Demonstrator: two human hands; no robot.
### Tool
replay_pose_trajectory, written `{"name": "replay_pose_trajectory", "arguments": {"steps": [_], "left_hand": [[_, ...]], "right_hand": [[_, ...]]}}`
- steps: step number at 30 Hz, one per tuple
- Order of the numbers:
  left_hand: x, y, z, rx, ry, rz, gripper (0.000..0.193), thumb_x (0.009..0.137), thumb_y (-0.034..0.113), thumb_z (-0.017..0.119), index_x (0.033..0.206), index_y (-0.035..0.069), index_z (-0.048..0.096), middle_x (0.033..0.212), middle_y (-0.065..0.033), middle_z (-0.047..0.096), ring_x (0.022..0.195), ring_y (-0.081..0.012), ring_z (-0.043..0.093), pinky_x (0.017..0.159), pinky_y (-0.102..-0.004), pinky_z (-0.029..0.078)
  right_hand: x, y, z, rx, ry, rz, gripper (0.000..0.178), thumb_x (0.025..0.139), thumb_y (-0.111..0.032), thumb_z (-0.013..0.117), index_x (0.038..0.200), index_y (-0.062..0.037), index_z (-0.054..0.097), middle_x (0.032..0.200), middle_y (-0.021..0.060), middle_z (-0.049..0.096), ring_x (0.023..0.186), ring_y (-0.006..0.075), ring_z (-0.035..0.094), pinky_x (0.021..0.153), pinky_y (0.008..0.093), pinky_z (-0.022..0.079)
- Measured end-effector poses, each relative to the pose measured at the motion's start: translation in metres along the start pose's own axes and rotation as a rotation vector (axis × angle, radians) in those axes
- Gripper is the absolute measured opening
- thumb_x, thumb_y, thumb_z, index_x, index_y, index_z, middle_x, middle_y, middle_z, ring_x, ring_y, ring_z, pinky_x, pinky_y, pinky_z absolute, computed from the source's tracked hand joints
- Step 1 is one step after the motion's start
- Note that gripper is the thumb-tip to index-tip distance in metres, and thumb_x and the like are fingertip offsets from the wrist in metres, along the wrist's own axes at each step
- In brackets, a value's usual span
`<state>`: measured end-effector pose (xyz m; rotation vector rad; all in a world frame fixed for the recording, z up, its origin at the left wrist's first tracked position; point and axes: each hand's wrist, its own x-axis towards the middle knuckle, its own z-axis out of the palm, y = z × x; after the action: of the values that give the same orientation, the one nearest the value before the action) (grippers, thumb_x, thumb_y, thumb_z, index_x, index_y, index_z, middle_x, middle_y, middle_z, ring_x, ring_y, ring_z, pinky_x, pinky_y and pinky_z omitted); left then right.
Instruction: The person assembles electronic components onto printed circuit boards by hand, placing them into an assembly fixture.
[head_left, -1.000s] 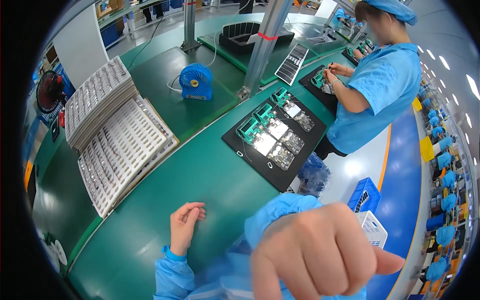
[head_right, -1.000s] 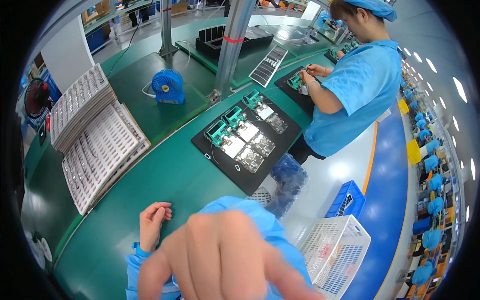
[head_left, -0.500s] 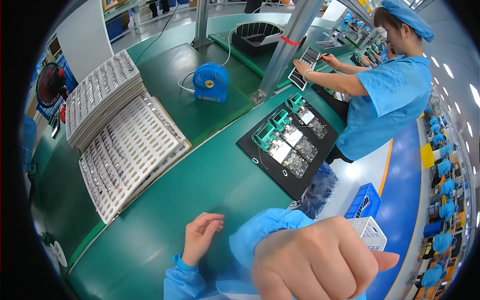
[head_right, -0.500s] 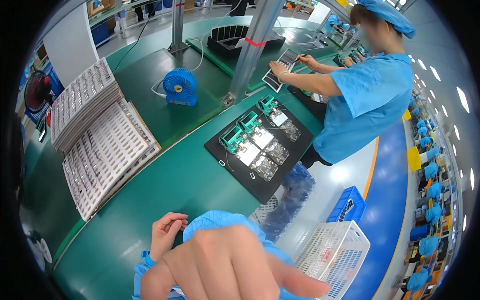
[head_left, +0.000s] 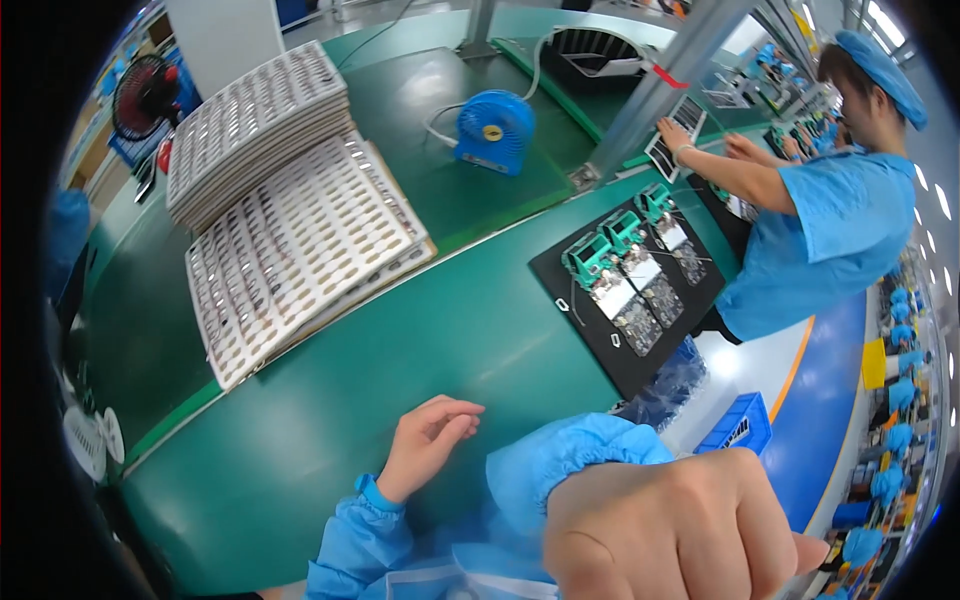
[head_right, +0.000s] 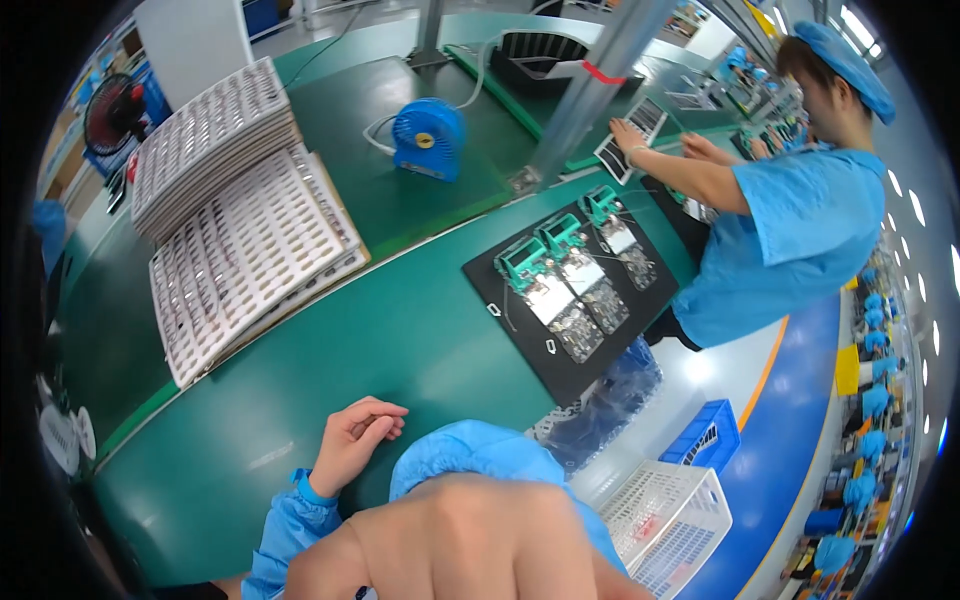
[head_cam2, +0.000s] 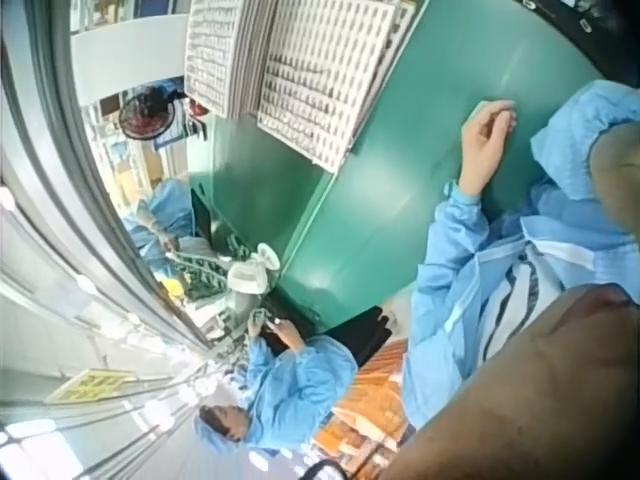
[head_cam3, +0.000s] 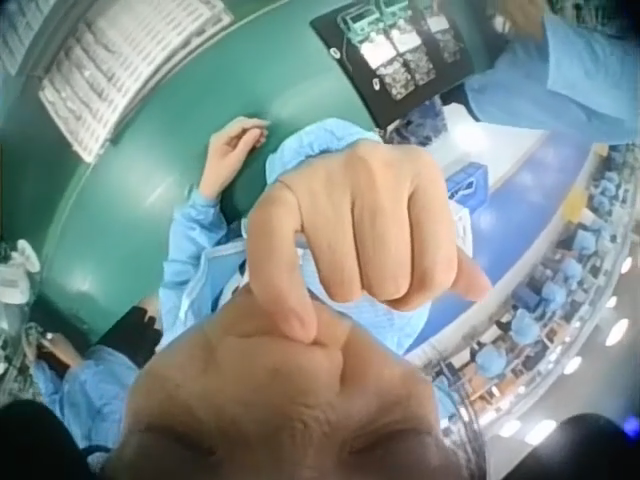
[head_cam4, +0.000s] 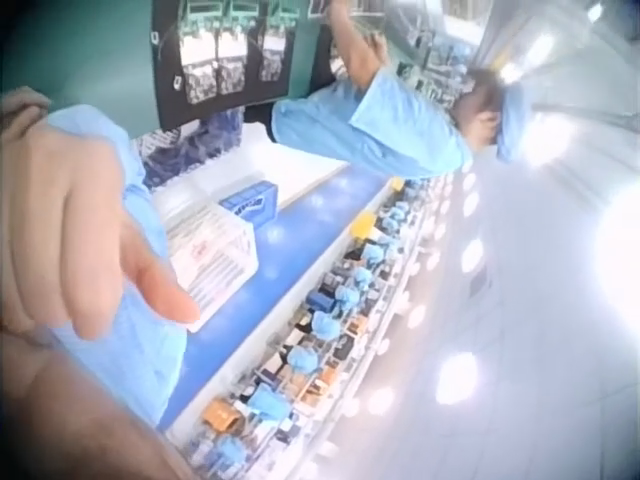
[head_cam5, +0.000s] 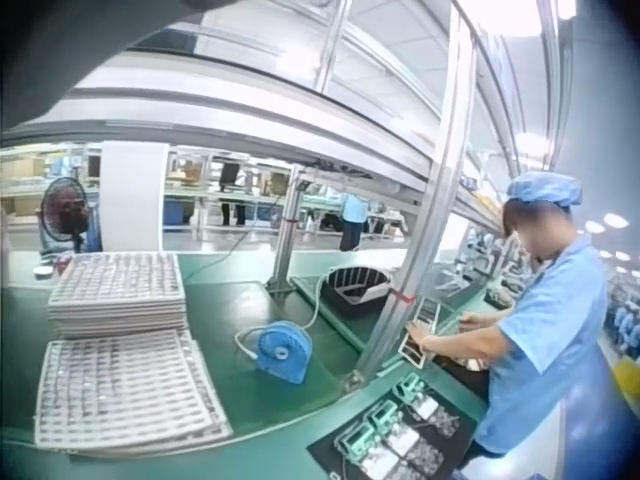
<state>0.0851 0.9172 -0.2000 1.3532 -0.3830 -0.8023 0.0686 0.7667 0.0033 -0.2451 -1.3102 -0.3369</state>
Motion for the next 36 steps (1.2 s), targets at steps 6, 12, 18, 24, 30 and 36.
{"name": "replay_pose_trajectory", "arguments": {"steps": [6, 12, 18, 24, 30, 36], "left_hand": [[-0.001, -0.006, 0.0, 0.051, -0.058, 0.047, 0.019, 0.098, 0.009, 0.058, 0.111, 0.001, 0.068, 0.099, -0.0064, 0.064, 0.089, -0.0135, 0.065, 0.079, -0.0258, 0.053], [0.002, -0.015, 0.0, 0.097, -0.062, 0.115, 0.019, 0.099, 0.013, 0.058, 0.111, 0.002, 0.068, 0.094, -0.006, 0.065, 0.084, -0.0125, 0.065, 0.074, -0.0269, 0.053], [0.004, -0.016, -0.001, 0.122, -0.072, 0.124, 0.02, 0.1, 0.01, 0.056, 0.112, 0.0, 0.068, 0.096, -0.0063, 0.065, 0.085, -0.0119, 0.063, 0.078, -0.0267, 0.054], [0.0, -0.013, -0.001, 0.16, -0.042, 0.115, 0.02, 0.1, 0.01, 0.055, 0.112, 0.0, 0.068, 0.096, -0.0065, 0.065, 0.086, -0.0121, 0.064, 0.079, -0.027, 0.054], [0.004, -0.017, 0.001, 0.123, -0.065, 0.178, 0.019, 0.1, 0.009, 0.054, 0.111, 0.0, 0.068, 0.095, -0.0062, 0.064, 0.085, -0.0121, 0.064, 0.079, -0.0264, 0.053], [0.006, -0.023, -0.002, 0.138, -0.06, 0.344, 0.021, 0.097, 0.007, 0.052, 0.111, 0.001, 0.066, 0.094, -0.0062, 0.062, 0.084, -0.0135, 0.065, 0.075, -0.0265, 0.052]], "right_hand": [[0.001, 0.009, 0.0, 0.034, -0.018, 0.128, 0.056, 0.105, -0.023, 0.043, 0.051, -0.009, 0.046, 0.049, -0.0051, 0.031, 0.041, 0.0088, 0.034, 0.08, 0.0426, 0.053], [-0.002, 0.019, 0.009, 0.057, -0.036, 0.16, 0.054, 0.104, -0.018, 0.043, 0.051, -0.0086, 0.047, 0.05, -0.0037, 0.034, 0.041, 0.0097, 0.036, 0.08, 0.0447, 0.055], [-0.004, 0.016, 0.017, 0.083, -0.104, 0.213, 0.054, 0.103, -0.019, 0.044, 0.051, -0.0085, 0.048, 0.05, -0.0035, 0.036, 0.041, 0.0091, 0.036, 0.082, 0.0461, 0.055], [-0.006, 0.019, 0.019, 0.051, -0.116, 0.209, 0.053, 0.103, -0.02, 0.046, 0.051, -0.009, 0.049, 0.049, -0.0049, 0.034, 0.04, 0.0094, 0.036, 0.088, 0.0503, 0.051], [-0.01, 0.009, 0.026, 0.044, -0.123, 0.188, 0.044, 0.101, -0.016, 0.051, 0.058, -0.0064, 0.054, 0.052, -0.0007, 0.04, 0.044, 0.0111, 0.044, 0.087, 0.0365, 0.054], [-0.024, 0.026, -0.001, -0.454, 0.047, 0.225, 0.036, 0.095, -0.028, 0.063, 0.07, -0.0021, 0.059, 0.066, 0.0026, 0.052, 0.052, 0.0133, 0.05, 0.063, 0.0405, 0.049]]}}
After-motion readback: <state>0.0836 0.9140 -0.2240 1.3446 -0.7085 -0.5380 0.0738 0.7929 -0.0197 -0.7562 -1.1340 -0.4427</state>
